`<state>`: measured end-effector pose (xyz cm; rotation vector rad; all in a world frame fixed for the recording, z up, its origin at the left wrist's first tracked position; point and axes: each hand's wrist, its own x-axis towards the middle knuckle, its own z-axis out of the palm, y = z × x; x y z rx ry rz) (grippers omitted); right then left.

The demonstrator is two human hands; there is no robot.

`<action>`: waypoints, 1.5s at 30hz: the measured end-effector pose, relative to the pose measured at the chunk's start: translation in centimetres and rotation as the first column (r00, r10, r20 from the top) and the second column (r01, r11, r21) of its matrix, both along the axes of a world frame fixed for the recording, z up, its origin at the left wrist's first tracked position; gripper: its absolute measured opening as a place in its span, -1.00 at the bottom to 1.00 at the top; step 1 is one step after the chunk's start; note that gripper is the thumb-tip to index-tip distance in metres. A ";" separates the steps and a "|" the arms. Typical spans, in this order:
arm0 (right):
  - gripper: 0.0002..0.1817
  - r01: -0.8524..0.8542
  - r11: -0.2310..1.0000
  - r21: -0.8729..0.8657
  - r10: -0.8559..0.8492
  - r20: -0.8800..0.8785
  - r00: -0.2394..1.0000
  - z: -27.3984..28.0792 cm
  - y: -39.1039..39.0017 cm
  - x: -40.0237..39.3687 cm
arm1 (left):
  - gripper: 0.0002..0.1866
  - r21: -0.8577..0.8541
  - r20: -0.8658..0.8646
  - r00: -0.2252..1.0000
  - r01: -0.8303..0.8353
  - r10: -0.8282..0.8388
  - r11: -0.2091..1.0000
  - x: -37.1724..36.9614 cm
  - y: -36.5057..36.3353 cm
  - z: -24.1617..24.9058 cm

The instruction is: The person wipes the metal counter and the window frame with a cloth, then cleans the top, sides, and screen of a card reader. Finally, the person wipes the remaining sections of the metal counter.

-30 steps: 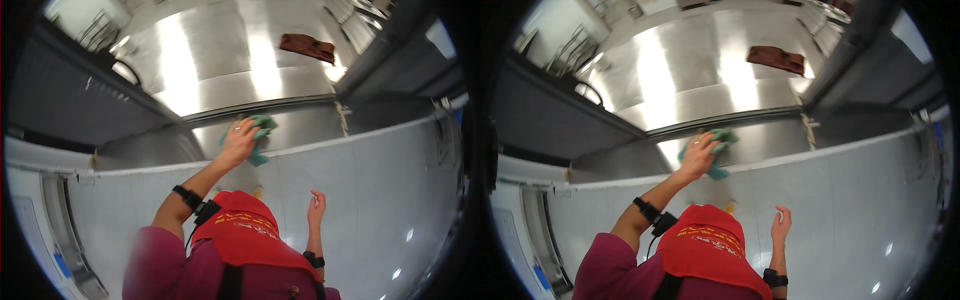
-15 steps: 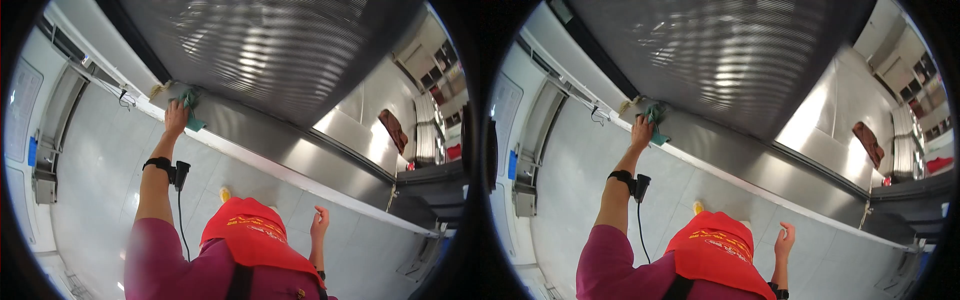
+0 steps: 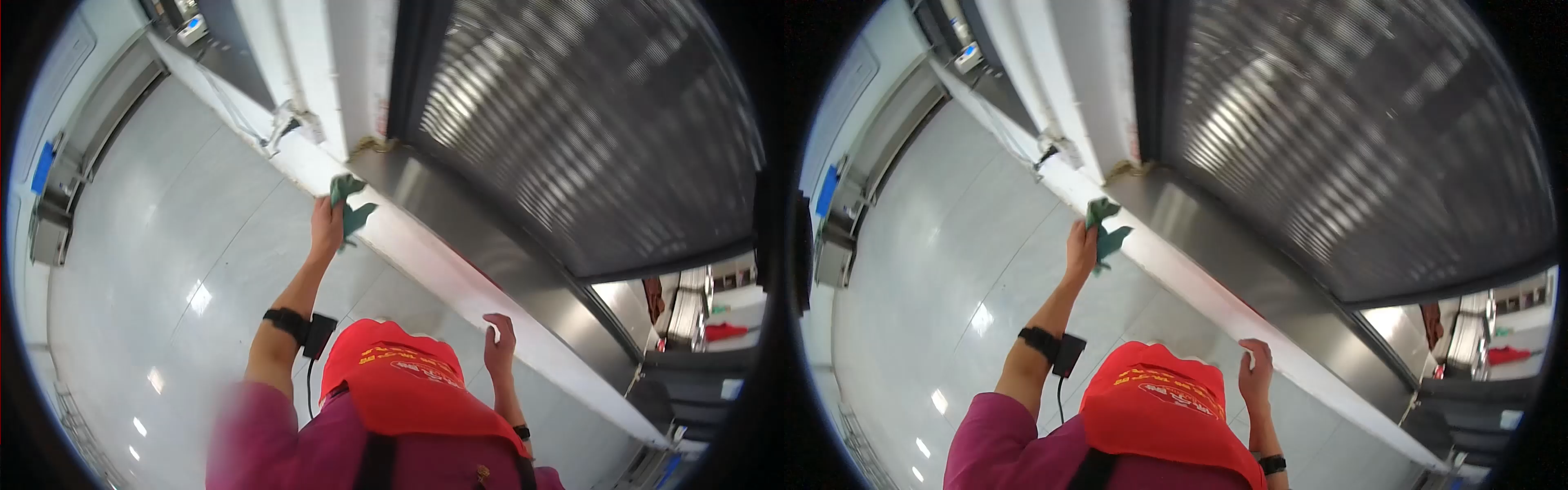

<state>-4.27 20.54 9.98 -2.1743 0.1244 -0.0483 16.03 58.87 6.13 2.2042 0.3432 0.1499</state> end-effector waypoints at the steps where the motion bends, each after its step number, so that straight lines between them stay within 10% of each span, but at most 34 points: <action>1: -0.74 -0.073 0.997 0.016 0.072 0.036 0.997 0.3 1.5 2.1 | -0.76 -0.272 -0.213 0.972 -0.154 0.097 0.950 -1.9 1.7 0.7; 4: -0.75 -0.320 0.943 0.088 0.310 0.109 0.944 1.1 7.6 8.5 | -0.62 -0.921 -0.273 0.939 -0.318 0.209 0.225 -7.3 7.4 4.5; 7: -0.76 -0.554 0.810 0.194 0.533 0.152 0.832 1.2 14.5 13.6 | -0.49 -0.976 -0.219 0.956 -0.211 0.194 -0.060 -12.4 11.0 8.0; 15: -0.50 -0.577 0.229 0.784 0.899 0.058 0.435 0.8 34.9 21.2 | -0.47 -0.985 -0.169 0.880 -0.130 0.444 -0.117 -13.9 15.8 10.7; 16: -0.46 -0.610 0.306 0.731 0.862 0.059 0.503 1.7 37.2 21.2 | -0.48 -0.973 -0.215 0.882 -0.158 0.419 -0.167 -12.9 16.8 10.8; 19: -0.29 -0.817 0.497 0.292 0.704 0.416 0.576 4.7 42.3 23.5 | -0.48 -0.969 -0.245 0.903 -0.238 0.353 -0.064 -9.2 20.2 11.3; 21: -0.26 -0.878 0.416 0.237 0.760 0.440 0.478 5.4 45.4 25.6 | -0.50 -0.905 -0.263 0.878 -0.368 0.400 0.213 -6.5 23.0 11.2; 23: -0.24 -0.819 0.296 0.491 0.929 0.051 0.366 7.6 48.8 27.5 | -0.53 -0.784 -0.299 0.846 -0.482 0.442 0.392 -3.8 26.6 10.1; 27: -0.63 -0.813 0.329 0.481 0.918 0.038 0.394 6.5 55.8 31.2 | -0.50 -0.815 -0.255 0.923 -0.365 0.287 0.451 0.5 31.1 14.0; 31: -0.84 -0.582 0.546 0.602 0.689 0.072 0.721 6.2 60.0 35.3 | -0.40 -0.718 -0.180 0.966 -0.257 0.184 0.647 3.7 37.1 13.9; 35: -0.86 -0.158 0.431 0.888 0.446 -0.058 0.893 4.7 61.5 40.5 | -0.48 -0.696 -0.225 0.973 -0.202 0.058 0.689 9.8 41.9 14.2; 39: -0.77 0.123 -0.006 0.992 0.229 -0.118 0.966 5.9 61.0 43.3 | -0.47 -0.822 -0.173 0.967 -0.039 -0.184 0.568 17.4 44.5 16.3; 45: -0.75 0.117 0.084 0.990 -0.205 -0.098 0.974 9.2 59.3 44.7 | -0.42 -0.627 0.058 0.836 0.455 -0.545 0.632 28.3 44.2 17.6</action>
